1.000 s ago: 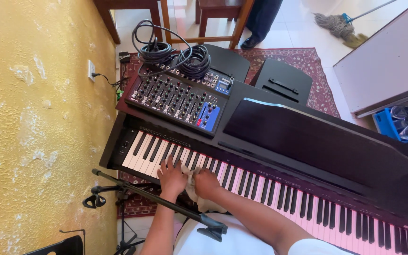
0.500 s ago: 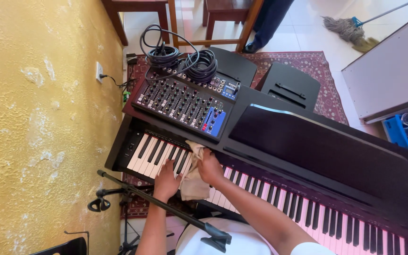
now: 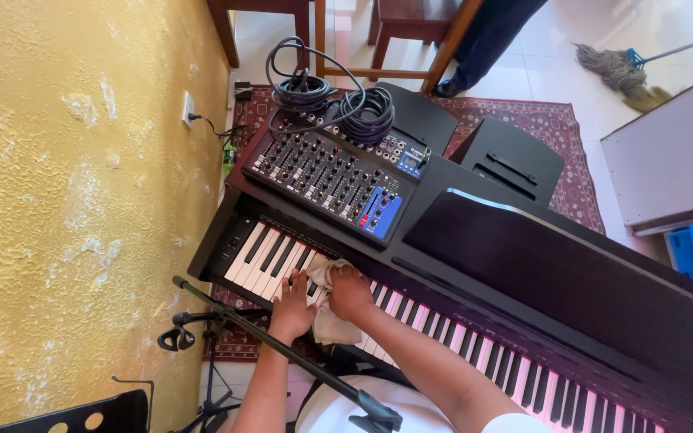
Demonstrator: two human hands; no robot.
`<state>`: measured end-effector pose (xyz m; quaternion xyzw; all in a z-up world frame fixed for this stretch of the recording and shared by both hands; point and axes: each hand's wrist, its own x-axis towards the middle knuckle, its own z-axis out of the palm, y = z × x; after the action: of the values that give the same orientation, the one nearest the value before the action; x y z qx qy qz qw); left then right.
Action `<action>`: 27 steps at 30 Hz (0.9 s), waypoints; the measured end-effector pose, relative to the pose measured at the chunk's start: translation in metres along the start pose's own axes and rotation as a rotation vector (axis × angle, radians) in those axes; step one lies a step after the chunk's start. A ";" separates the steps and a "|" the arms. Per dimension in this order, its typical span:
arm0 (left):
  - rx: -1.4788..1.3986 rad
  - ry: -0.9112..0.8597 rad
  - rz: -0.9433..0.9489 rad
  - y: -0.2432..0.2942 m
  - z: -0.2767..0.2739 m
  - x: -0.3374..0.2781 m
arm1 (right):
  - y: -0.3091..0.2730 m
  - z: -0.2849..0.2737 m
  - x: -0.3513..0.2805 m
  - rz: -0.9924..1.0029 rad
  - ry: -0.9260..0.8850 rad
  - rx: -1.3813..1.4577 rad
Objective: Cleaning an electronic keyboard, a microphone stand, and wooden wall slats with a cloth.
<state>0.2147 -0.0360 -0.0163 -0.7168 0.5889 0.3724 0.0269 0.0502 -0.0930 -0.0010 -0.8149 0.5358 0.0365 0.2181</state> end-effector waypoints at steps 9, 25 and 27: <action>-0.140 0.094 0.050 -0.023 0.017 0.023 | -0.014 0.015 -0.022 -0.089 -0.057 0.109; -0.150 0.043 0.028 -0.011 0.006 0.013 | -0.018 -0.020 -0.052 -0.216 -0.130 0.377; -0.109 -0.017 -0.013 -0.007 0.001 0.013 | -0.013 -0.041 -0.047 -0.070 -0.007 0.592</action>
<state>0.2211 -0.0437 -0.0272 -0.7176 0.5629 0.4100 -0.0047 0.0344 -0.0652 0.0538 -0.7335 0.4942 -0.1263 0.4492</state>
